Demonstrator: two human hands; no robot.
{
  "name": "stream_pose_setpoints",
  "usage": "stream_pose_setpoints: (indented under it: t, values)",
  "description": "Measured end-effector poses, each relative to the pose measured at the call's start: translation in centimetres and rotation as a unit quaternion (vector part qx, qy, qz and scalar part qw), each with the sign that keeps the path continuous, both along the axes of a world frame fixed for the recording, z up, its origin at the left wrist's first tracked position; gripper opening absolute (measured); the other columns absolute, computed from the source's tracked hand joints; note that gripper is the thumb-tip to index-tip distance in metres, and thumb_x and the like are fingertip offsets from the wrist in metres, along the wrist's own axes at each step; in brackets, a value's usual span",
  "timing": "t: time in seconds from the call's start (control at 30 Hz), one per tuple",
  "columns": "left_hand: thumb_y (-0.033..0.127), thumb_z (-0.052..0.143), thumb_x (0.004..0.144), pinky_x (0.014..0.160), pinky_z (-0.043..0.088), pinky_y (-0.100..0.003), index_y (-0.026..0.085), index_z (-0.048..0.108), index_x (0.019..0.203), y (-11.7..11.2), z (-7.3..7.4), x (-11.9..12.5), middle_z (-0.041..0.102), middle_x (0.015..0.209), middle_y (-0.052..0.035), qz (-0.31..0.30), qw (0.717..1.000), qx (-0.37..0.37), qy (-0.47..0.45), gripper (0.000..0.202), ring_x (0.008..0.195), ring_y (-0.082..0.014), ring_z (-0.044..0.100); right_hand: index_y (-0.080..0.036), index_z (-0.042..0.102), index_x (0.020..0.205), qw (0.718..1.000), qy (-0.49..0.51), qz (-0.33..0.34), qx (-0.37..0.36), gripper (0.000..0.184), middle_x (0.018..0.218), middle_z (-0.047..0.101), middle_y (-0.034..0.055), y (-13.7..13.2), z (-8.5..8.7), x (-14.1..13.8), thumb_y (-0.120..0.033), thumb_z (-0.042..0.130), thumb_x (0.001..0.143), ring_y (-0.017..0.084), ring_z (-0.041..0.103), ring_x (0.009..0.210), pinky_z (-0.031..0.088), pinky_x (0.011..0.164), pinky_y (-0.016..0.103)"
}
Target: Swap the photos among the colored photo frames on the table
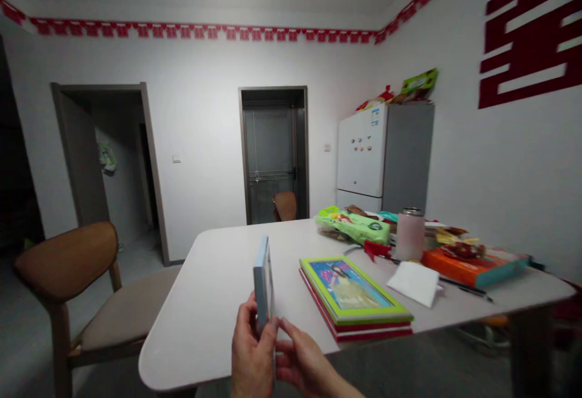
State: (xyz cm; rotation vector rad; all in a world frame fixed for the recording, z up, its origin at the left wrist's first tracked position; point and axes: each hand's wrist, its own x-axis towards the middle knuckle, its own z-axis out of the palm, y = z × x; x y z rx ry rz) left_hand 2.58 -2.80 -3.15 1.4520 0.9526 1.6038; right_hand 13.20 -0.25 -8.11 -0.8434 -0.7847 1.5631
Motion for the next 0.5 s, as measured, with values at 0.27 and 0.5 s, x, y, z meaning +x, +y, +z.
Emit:
stream_pose_setpoints:
  t: [0.27,0.5]
  values:
    - [0.026,0.062,0.064,0.076,0.044,-0.03,0.018,0.035,0.112,3.1,2.8,5.8,0.058,0.1,-0.0083,-0.109,0.979,-0.049,-0.163,0.056,0.085,-0.0196,0.058,-0.018,0.058,0.09,0.958,-0.206,-0.185,0.069,0.026,0.068,0.066,0.0006,2.9,5.1,12.1,-0.028,0.051,0.067,0.013,0.058,0.051,0.044,0.049,0.024]
    - [0.007,0.048,0.067,0.082,0.04,-0.02,0.008,0.034,0.117,7.2,-3.1,13.7,0.056,0.107,-0.0114,-0.108,0.983,-0.144,0.023,0.052,0.098,-0.0155,0.053,-0.015,0.063,0.063,0.867,-0.461,-0.19,0.008,0.011,0.056,0.064,0.0013,6.3,5.8,23.2,-0.019,0.053,0.061,0.014,0.057,0.053,0.04,0.05,0.02]
